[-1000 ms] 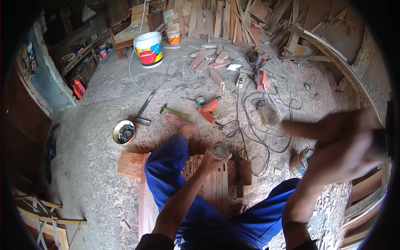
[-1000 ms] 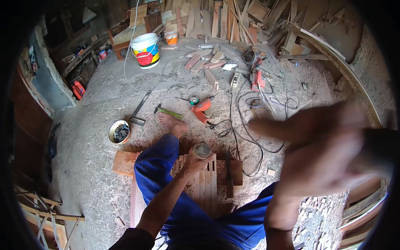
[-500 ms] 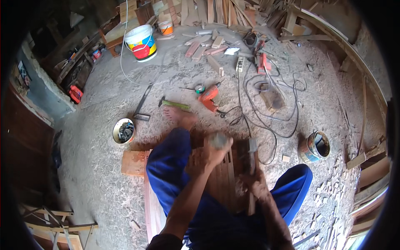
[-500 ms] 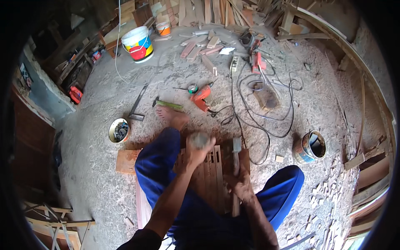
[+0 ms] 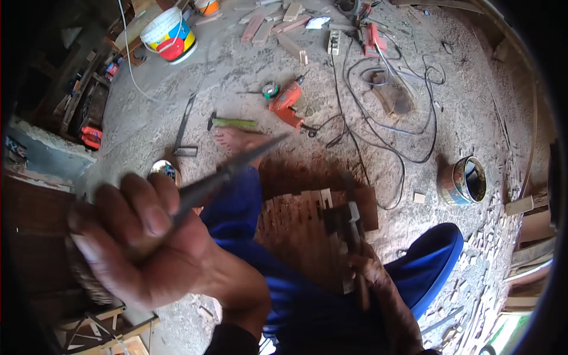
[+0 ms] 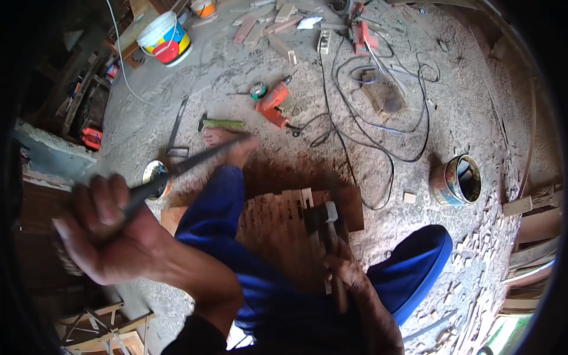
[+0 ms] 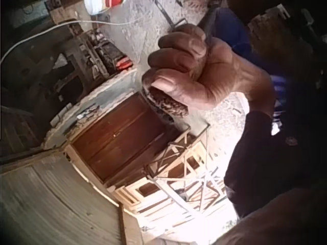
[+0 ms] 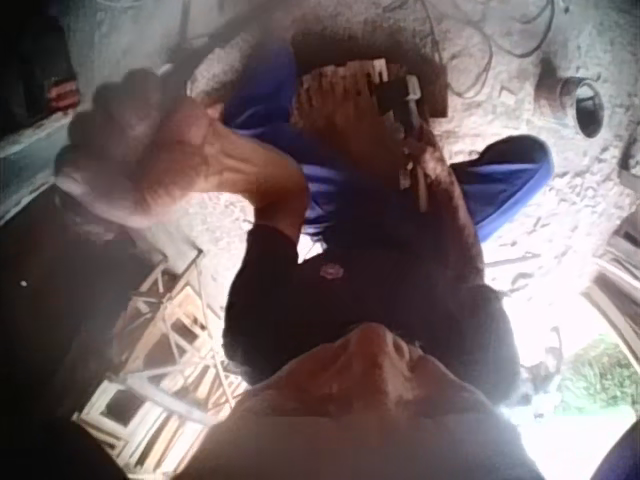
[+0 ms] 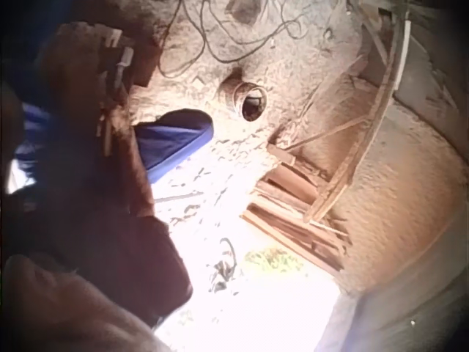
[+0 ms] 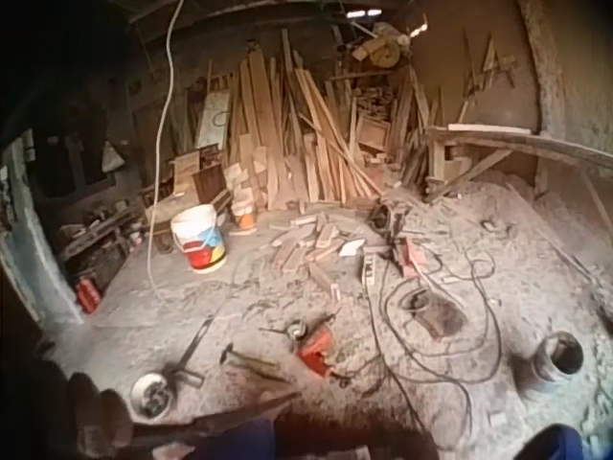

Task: The person carves out a groove in a wooden workpiece using a chisel and a hammer.

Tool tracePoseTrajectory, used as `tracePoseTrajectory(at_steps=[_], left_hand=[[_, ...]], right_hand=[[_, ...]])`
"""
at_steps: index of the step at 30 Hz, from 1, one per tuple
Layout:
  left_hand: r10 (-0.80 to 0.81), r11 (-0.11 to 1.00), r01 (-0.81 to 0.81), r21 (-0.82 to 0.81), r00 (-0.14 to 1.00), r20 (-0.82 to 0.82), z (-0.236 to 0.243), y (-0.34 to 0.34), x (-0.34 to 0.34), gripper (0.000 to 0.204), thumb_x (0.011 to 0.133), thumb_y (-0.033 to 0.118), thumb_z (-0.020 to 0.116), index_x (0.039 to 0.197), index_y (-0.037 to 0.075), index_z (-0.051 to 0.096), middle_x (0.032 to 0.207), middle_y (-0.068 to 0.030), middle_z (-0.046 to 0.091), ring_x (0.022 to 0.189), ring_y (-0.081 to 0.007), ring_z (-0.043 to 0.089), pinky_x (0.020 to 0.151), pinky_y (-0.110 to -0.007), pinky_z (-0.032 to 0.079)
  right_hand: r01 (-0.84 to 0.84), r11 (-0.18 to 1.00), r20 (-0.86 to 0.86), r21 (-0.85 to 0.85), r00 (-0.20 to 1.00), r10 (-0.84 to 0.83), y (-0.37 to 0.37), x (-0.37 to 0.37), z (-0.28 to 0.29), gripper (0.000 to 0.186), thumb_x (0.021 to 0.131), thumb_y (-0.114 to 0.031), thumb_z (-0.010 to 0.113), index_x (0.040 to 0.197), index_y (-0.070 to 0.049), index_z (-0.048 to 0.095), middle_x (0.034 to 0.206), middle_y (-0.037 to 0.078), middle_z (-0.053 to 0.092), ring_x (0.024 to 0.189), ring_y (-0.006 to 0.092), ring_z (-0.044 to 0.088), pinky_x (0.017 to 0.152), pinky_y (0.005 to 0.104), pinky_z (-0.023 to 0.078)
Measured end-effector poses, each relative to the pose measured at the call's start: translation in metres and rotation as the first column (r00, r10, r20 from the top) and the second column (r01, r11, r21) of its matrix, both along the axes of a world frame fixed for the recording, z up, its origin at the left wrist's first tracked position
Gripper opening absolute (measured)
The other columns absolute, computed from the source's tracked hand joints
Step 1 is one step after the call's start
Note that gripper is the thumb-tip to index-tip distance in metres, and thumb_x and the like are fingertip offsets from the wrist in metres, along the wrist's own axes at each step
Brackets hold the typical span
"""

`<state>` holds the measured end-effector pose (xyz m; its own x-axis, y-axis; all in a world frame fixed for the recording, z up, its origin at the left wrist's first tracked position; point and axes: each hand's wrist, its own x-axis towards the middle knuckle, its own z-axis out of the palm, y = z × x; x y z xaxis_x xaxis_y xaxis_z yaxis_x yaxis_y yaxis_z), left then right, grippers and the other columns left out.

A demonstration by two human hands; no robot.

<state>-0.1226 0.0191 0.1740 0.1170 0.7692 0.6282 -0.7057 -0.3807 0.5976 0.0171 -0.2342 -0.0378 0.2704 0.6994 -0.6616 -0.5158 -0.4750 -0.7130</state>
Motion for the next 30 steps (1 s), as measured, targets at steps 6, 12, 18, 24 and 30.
tracePoseTrajectory(at_steps=[6,12,18,24,30], left_hand=[[0.274,0.962,-0.217,0.168,0.796,-0.540,-0.110,0.012,0.051,0.030,0.077,0.001,0.082,0.092,0.004,0.057,0.079,-0.0030,0.059,0.066,-0.0126,0.056,0.062,-0.031,0.047],[0.031,0.999,-0.038,0.001,0.808,-0.588,-0.159,0.005,0.058,0.020,0.086,0.005,0.077,0.082,0.002,0.058,0.069,-0.0034,0.062,0.054,-0.0095,0.055,0.050,-0.026,0.046],[0.027,0.999,-0.045,-0.014,0.788,-0.615,-0.162,-0.002,0.059,0.021,0.088,0.009,0.076,0.077,0.002,0.060,0.064,-0.0024,0.062,0.052,-0.0119,0.058,0.049,-0.027,0.046],[0.028,0.999,-0.034,0.002,0.786,-0.617,-0.161,-0.004,0.060,0.021,0.087,0.009,0.077,0.076,0.002,0.060,0.064,-0.0023,0.061,0.052,-0.0117,0.057,0.049,-0.027,0.046],[0.025,1.000,-0.021,0.014,0.788,-0.615,-0.154,-0.005,0.062,0.020,0.087,0.008,0.076,0.077,0.001,0.060,0.063,-0.0028,0.061,0.051,-0.0125,0.058,0.049,-0.028,0.045]], right_hand=[[0.284,0.959,-0.481,0.013,0.842,-0.243,0.002,-0.005,0.000,0.038,0.090,-0.007,0.061,0.126,-0.008,0.050,0.071,0.003,0.050,0.045,0.0129,0.047,0.039,0.0276,0.042],[0.298,0.955,-0.498,0.000,0.828,-0.259,-0.035,-0.018,-0.002,0.034,0.091,-0.008,0.062,0.123,-0.009,0.051,0.071,0.002,0.049,0.046,0.0123,0.047,0.039,0.0264,0.043],[0.247,0.968,-0.492,0.037,0.848,-0.198,-0.034,-0.015,0.002,0.027,0.090,-0.007,0.063,0.116,-0.008,0.055,0.070,0.001,0.052,0.046,0.0132,0.053,0.039,0.0279,0.045],[0.247,0.968,-0.474,0.046,0.858,-0.197,-0.037,-0.015,-0.002,0.030,0.090,-0.009,0.065,0.118,-0.009,0.054,0.070,0.001,0.052,0.046,0.0131,0.053,0.039,0.0280,0.046],[0.240,0.968,-0.509,0.076,0.844,-0.169,-0.038,-0.014,-0.005,0.030,0.091,-0.008,0.065,0.118,-0.010,0.053,0.070,0.002,0.052,0.046,0.0134,0.053,0.039,0.0282,0.046]])
